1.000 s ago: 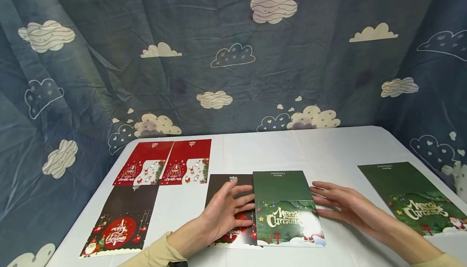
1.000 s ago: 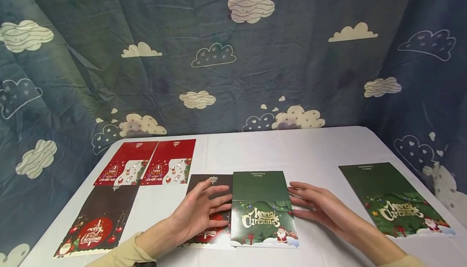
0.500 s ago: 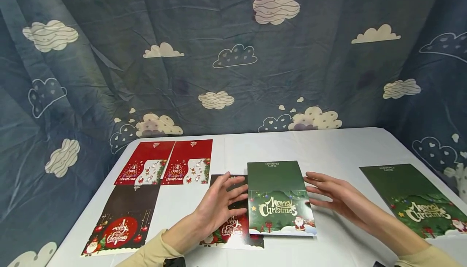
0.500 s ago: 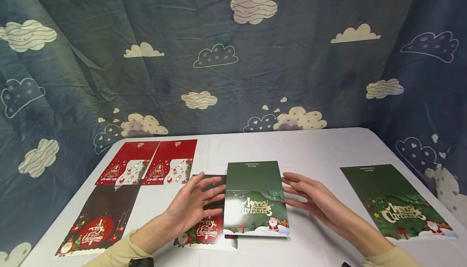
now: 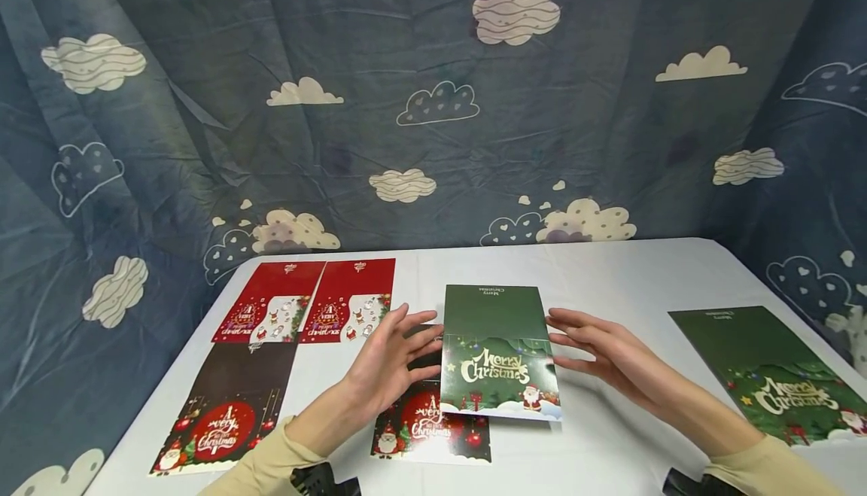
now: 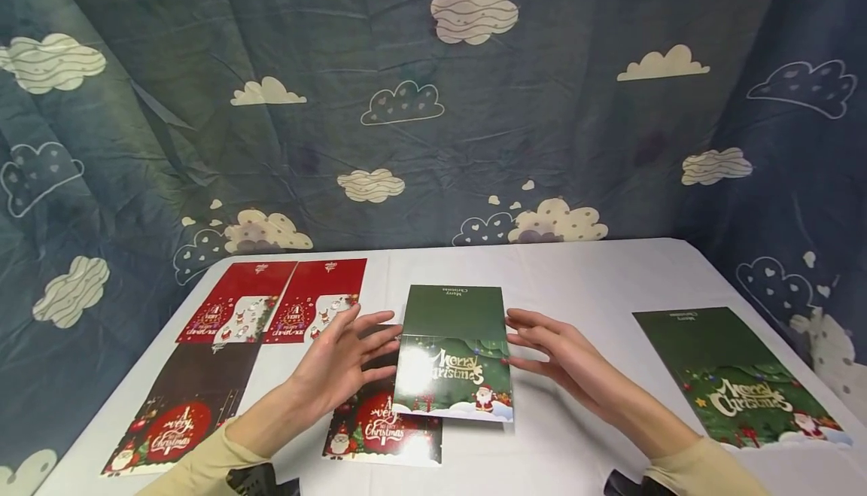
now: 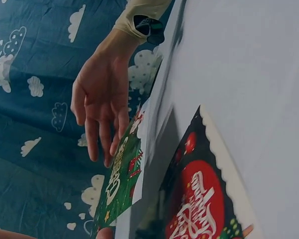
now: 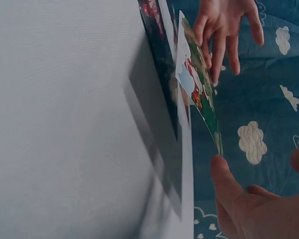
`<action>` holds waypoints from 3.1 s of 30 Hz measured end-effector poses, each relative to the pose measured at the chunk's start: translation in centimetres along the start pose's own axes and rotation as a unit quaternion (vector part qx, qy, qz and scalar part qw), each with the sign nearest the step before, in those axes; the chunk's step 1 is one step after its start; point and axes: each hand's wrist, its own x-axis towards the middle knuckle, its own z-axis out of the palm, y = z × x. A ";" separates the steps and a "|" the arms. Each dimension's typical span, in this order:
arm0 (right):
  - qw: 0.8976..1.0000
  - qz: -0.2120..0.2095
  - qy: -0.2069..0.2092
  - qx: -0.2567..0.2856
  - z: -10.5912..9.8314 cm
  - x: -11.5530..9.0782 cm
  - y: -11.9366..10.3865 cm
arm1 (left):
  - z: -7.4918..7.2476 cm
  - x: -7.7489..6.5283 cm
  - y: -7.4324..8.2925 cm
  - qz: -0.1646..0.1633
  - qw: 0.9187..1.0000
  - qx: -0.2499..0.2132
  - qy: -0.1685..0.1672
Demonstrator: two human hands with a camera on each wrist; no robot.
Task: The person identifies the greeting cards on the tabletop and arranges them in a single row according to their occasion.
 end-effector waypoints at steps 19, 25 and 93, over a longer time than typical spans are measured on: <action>0.999 -0.030 0.017 0.023 1.7 3.5 -0.1 | -2.0 0.6 2.3 0.016 0.999 0.014 0.034; 0.999 -0.032 0.023 0.030 2.2 5.1 -0.3 | -2.7 1.0 3.2 0.023 0.999 0.012 0.039; 0.988 0.061 0.044 0.133 1.1 17.7 2.8 | -9.8 8.0 3.7 -0.031 0.989 0.075 0.119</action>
